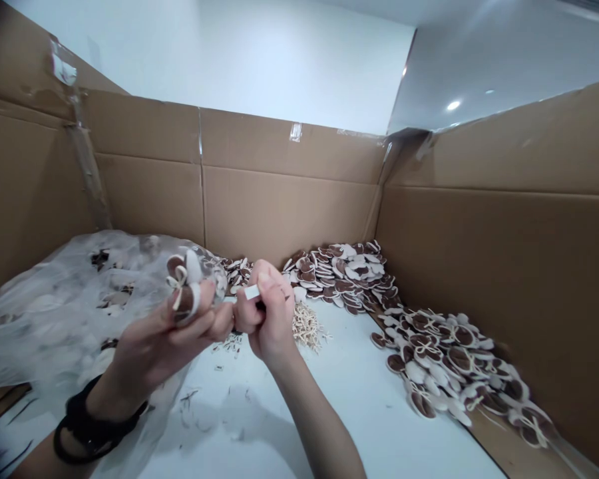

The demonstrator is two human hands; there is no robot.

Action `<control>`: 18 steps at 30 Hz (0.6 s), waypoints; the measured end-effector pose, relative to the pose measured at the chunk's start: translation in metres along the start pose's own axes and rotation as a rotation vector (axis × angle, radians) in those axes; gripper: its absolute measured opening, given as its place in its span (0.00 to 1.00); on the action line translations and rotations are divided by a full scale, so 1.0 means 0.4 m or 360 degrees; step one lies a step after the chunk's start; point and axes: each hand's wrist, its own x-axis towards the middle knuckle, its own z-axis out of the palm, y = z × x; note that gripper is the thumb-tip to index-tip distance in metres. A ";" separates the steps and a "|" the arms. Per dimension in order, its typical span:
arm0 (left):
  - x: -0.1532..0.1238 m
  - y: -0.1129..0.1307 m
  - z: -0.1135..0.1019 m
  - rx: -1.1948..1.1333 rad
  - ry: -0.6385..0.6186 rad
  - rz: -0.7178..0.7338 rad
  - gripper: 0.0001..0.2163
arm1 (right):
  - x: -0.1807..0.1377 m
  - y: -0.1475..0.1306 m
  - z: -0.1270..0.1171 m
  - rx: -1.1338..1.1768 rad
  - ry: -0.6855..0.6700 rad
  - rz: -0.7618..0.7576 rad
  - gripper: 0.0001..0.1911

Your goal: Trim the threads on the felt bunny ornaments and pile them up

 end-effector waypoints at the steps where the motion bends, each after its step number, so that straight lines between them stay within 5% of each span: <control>1: 0.001 0.004 -0.001 0.0055 -0.0028 0.0017 0.21 | 0.007 0.001 -0.006 -0.0035 0.0050 -0.0005 0.18; 9: 0.017 0.026 -0.087 0.0525 0.0228 0.0051 0.17 | 0.059 0.101 -0.123 -0.1039 0.0156 0.0523 0.21; 14: 0.019 0.009 -0.092 0.1029 0.0283 0.0040 0.22 | 0.060 0.223 -0.181 -0.1173 0.0082 0.0650 0.19; 18: 0.015 0.004 -0.085 0.1356 0.0455 0.0035 0.19 | 0.060 0.230 -0.172 -0.1147 0.0135 0.0621 0.20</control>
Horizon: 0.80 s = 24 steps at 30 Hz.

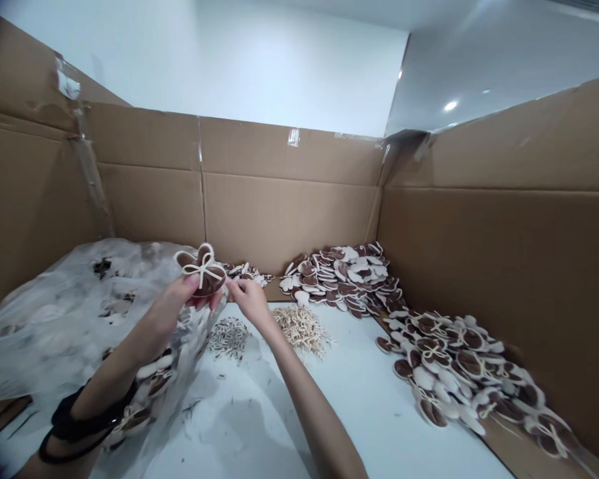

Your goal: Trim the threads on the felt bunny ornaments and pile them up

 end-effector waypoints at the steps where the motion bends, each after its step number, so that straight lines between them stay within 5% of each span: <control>1: 0.000 0.000 0.000 0.0033 0.0033 -0.0011 0.17 | -0.007 -0.017 -0.002 0.0030 0.0021 -0.0017 0.20; 9: 0.009 -0.004 0.007 0.0192 0.0224 -0.0024 0.16 | -0.101 -0.179 -0.029 0.0011 0.0019 -0.0327 0.14; 14: 0.006 -0.020 0.028 -0.0097 0.0241 -0.0059 0.16 | -0.111 -0.175 -0.006 -0.0184 -0.0032 -0.0382 0.11; 20: 0.000 -0.030 0.030 -0.0469 0.0221 -0.0165 0.21 | -0.119 -0.181 -0.001 0.0243 -0.0225 -0.0345 0.09; 24: -0.009 -0.011 0.027 -0.0369 0.0170 -0.0091 0.19 | -0.122 -0.196 -0.017 0.0488 -0.0375 -0.0280 0.12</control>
